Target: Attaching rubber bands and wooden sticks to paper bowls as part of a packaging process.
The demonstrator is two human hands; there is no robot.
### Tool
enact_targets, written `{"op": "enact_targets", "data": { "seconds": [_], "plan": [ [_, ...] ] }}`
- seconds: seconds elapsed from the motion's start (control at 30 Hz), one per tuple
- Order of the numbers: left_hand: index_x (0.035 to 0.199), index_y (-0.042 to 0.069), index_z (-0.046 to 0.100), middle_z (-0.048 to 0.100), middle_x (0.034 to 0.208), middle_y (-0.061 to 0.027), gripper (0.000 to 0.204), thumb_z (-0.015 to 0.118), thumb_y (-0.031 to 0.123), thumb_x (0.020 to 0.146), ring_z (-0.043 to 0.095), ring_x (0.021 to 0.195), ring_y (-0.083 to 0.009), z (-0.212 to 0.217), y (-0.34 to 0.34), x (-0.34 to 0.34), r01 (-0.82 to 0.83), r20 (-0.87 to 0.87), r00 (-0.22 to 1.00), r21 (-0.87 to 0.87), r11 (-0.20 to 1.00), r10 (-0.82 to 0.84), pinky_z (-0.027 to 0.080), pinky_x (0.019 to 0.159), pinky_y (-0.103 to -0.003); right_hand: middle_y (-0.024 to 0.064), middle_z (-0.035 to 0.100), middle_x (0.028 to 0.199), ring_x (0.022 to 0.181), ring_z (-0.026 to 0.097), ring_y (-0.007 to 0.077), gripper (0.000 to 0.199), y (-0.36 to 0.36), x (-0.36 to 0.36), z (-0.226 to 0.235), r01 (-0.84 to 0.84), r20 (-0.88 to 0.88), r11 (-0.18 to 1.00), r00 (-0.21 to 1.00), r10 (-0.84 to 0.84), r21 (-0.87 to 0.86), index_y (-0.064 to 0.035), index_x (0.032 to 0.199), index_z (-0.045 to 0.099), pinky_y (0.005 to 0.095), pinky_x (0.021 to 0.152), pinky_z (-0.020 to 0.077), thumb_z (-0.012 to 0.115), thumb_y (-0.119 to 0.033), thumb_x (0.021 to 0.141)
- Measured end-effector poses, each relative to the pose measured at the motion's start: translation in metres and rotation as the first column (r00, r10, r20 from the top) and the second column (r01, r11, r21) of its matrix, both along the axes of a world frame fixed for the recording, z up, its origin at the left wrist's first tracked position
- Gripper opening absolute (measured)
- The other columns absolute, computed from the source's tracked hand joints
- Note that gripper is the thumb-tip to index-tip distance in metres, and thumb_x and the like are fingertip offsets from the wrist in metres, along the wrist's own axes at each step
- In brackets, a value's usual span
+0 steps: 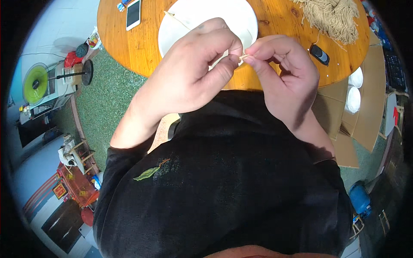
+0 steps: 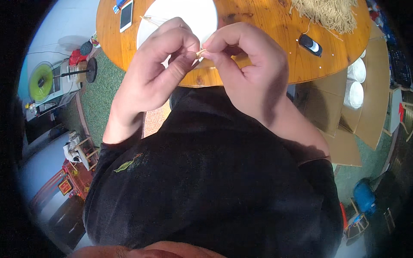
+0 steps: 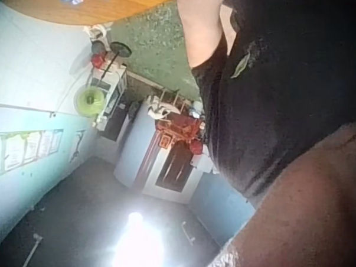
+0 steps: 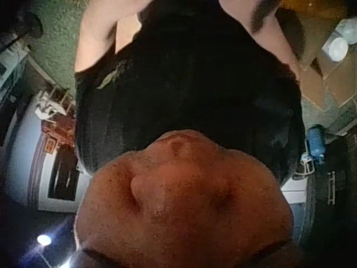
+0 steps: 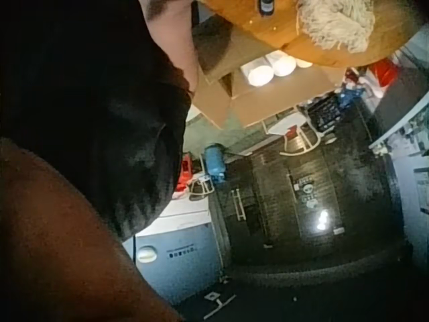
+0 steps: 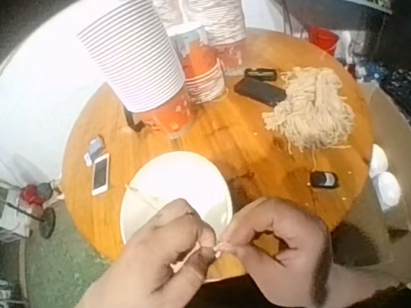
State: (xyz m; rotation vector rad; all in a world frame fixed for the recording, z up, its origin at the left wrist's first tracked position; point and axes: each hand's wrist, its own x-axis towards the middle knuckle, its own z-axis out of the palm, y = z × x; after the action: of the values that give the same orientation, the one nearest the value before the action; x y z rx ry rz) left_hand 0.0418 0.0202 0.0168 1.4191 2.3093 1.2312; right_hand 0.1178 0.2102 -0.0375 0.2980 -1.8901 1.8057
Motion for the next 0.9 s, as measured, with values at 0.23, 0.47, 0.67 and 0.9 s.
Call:
{"op": "enact_targets", "data": {
  "seconds": [0.23, 0.47, 0.67, 0.9],
  "plan": [
    [0.097, -0.001, 0.056, 0.048, 0.093, -0.0063, 0.006, 0.054, 0.005, 0.099, 0.048, 0.084, -0.0159, 0.0, -0.001, -0.007, 0.083, 0.11, 0.99, 0.005, 0.997, -0.083, 0.04, 0.076, -0.027, 0.0073, 0.071, 0.093, 0.084, 0.072, 0.0157, 0.017, 0.003, -0.005, -0.007, 0.038, -0.128, 0.992, 0.992, -0.022, 0.124, -0.0024, 0.092, 0.067, 0.0257, 0.073, 0.0575, 0.074, 0.011, 0.085],
    [0.102, 0.0, 0.058, 0.055, 0.091, -0.012, 0.01, 0.052, 0.008, 0.103, 0.058, 0.085, -0.0256, -0.006, 0.001, -0.005, 0.026, 0.211, 0.977, -0.026, 0.999, -0.02, 0.048, 0.079, -0.035, 0.0051, 0.068, 0.091, 0.079, 0.068, 0.0182, 0.018, 0.009, -0.002, -0.003, 0.269, -0.273, 0.918, 0.943, -0.19, 0.292, -0.0051, 0.09, 0.07, 0.0271, 0.068, 0.0547, 0.082, 0.004, 0.078],
    [0.099, 0.004, 0.052, 0.045, 0.092, 0.0009, 0.011, 0.046, 0.01, 0.107, 0.044, 0.085, -0.0081, -0.002, 0.005, -0.004, -0.015, 0.374, 0.926, -0.084, 0.996, 0.045, 0.038, 0.074, -0.023, 0.0055, 0.065, 0.086, 0.073, 0.066, 0.0219, 0.021, 0.008, 0.01, 0.001, 0.241, -0.258, 0.873, 0.956, -0.138, 0.424, -0.0067, 0.089, 0.075, 0.0295, 0.062, 0.0519, 0.086, -0.001, 0.072],
    [0.095, 0.0, 0.058, 0.055, 0.088, -0.0103, 0.014, 0.052, 0.01, 0.102, 0.056, 0.083, -0.023, -0.006, 0.007, -0.006, -0.014, 0.328, 0.945, -0.031, 0.999, 0.023, 0.046, 0.077, -0.035, 0.0058, 0.066, 0.085, 0.073, 0.066, 0.0205, 0.019, 0.008, 0.006, -0.002, 0.297, -0.259, 0.86, 0.945, -0.201, 0.416, -0.0054, 0.091, 0.076, 0.0291, 0.061, 0.0516, 0.086, -0.002, 0.076]
  ]
}}
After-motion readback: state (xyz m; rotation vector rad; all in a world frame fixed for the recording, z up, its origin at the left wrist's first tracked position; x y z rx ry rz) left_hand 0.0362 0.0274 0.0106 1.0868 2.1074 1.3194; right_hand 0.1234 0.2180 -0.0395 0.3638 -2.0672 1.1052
